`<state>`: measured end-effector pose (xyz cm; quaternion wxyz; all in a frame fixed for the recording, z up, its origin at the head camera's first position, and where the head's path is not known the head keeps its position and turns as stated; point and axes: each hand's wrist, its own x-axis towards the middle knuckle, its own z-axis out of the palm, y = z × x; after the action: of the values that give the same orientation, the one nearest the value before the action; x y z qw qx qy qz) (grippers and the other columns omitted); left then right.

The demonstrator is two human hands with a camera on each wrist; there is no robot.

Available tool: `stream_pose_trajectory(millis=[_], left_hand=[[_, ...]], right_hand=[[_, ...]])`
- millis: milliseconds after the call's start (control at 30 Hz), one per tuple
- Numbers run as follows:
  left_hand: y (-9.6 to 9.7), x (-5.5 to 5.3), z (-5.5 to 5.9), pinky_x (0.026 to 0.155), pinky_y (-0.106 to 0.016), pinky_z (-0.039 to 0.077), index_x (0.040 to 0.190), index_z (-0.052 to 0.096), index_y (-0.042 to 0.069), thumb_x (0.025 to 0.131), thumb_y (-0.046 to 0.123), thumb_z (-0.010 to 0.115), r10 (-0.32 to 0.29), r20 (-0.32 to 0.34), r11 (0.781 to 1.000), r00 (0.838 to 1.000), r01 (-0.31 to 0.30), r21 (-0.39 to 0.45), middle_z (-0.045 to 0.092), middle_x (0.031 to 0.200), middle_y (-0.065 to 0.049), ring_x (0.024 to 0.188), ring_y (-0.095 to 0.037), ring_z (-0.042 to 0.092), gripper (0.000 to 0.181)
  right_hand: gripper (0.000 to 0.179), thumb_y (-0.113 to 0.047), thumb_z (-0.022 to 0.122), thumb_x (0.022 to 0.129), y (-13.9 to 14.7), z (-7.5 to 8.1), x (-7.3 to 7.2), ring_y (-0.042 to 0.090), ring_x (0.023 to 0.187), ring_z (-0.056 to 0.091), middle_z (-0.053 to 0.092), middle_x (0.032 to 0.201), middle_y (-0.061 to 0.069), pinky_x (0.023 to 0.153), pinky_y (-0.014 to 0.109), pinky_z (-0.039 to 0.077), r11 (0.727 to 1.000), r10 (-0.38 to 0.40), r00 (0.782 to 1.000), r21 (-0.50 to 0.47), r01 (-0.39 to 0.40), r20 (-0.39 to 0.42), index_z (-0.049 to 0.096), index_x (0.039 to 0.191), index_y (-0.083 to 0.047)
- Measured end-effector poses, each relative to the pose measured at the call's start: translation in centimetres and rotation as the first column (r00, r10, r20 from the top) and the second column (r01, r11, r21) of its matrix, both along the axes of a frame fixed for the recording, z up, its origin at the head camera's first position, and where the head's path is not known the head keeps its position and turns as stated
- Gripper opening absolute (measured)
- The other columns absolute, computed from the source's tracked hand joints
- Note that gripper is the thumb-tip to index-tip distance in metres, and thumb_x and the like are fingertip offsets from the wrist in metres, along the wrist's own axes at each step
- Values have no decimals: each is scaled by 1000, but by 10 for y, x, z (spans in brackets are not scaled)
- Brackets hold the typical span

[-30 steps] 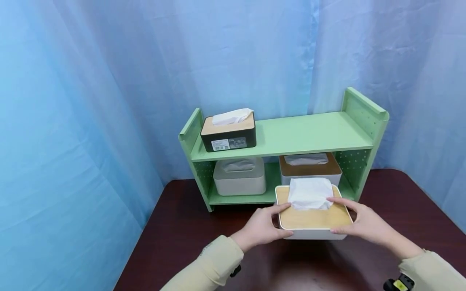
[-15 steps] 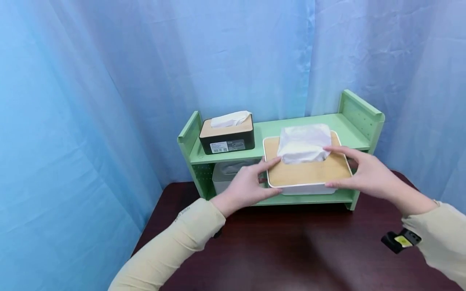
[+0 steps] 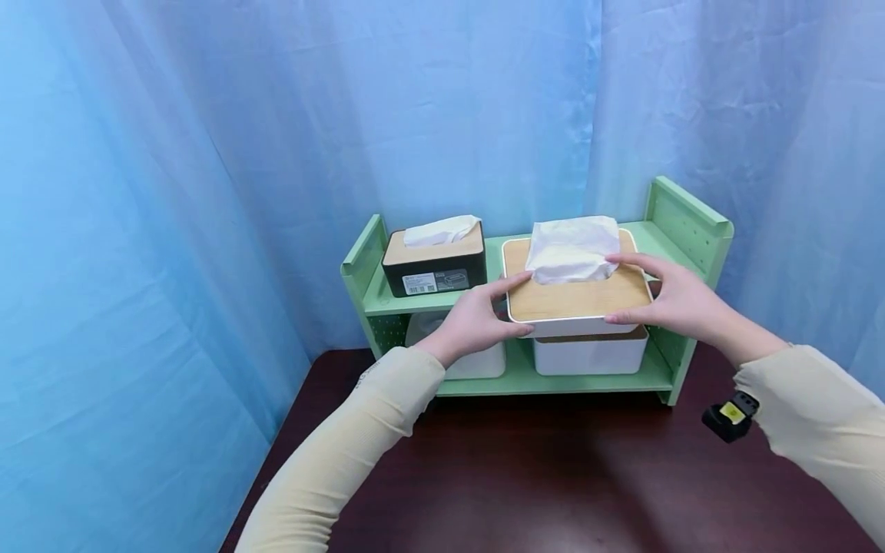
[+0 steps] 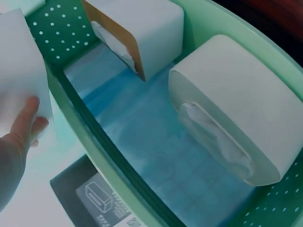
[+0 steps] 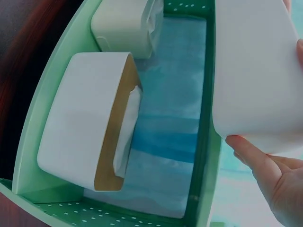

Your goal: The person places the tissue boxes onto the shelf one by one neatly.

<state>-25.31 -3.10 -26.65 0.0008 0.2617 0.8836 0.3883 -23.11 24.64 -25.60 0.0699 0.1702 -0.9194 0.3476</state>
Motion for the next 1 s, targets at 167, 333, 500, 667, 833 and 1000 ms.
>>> stream_pose_trajectory(millis=[167, 333, 500, 667, 833, 1000], left_hand=[[1, -11, -4, 99, -31, 45, 142, 44, 29, 78, 20, 78, -7, 38, 1000, 999, 7, 14, 44, 147, 1, 129, -18, 49, 73], [0, -18, 1, 99, -28, 44, 144, 42, 29, 81, 23, 76, -21, 68, 1000, 997, 20, 20, 42, 147, 0, 129, -18, 49, 72], [-2, -22, 10, 104, -29, 40, 145, 39, 28, 84, 28, 72, -44, 97, 999, 994, 46, -20, 38, 150, 0, 131, -19, 45, 70], [-6, -27, 15, 100, -29, 43, 146, 38, 29, 87, 31, 68, -59, 143, 997, 988, 66, -48, 39, 149, -3, 125, -20, 52, 66], [-7, -31, 18, 92, -29, 49, 144, 40, 31, 89, 32, 66, -57, 212, 998, 976, 57, 4, 39, 149, -8, 120, -19, 57, 61], [-4, -32, 14, 86, -30, 53, 145, 40, 28, 90, 28, 64, -66, 310, 994, 948, 36, 101, 35, 152, -11, 124, -22, 53, 60]], right_hand=[[84, -30, 80, 76, 0, -2, -9, 43, 125, 40, 28, 150, 24, 91, 54, 42, 1000, 6, 999, -7, -6, 51, 37, 146, -11], [84, -34, 77, 78, 2, 4, -18, 46, 122, 43, 25, 151, 24, 86, 49, 45, 1000, -1, 995, 18, -1, 101, 33, 148, -15], [84, -35, 72, 83, 4, 13, -26, 48, 132, 30, 11, 155, 24, 84, 47, 52, 999, 44, 972, -16, -42, 233, 25, 151, -18], [82, -33, 66, 89, 5, 22, -34, 53, 136, 15, -3, 156, 26, 88, 52, 49, 992, 124, 922, -49, -114, 366, 17, 152, -15], [81, -32, 61, 92, 9, 30, -42, 51, 137, 10, -7, 155, 25, 90, 55, 47, 985, 173, 881, -86, -150, 441, 11, 153, -14], [78, -31, 60, 92, 11, 28, -45, 51, 136, 17, 1, 153, 30, 88, 53, 49, 989, 147, 887, -75, -127, 438, 16, 151, -7]])
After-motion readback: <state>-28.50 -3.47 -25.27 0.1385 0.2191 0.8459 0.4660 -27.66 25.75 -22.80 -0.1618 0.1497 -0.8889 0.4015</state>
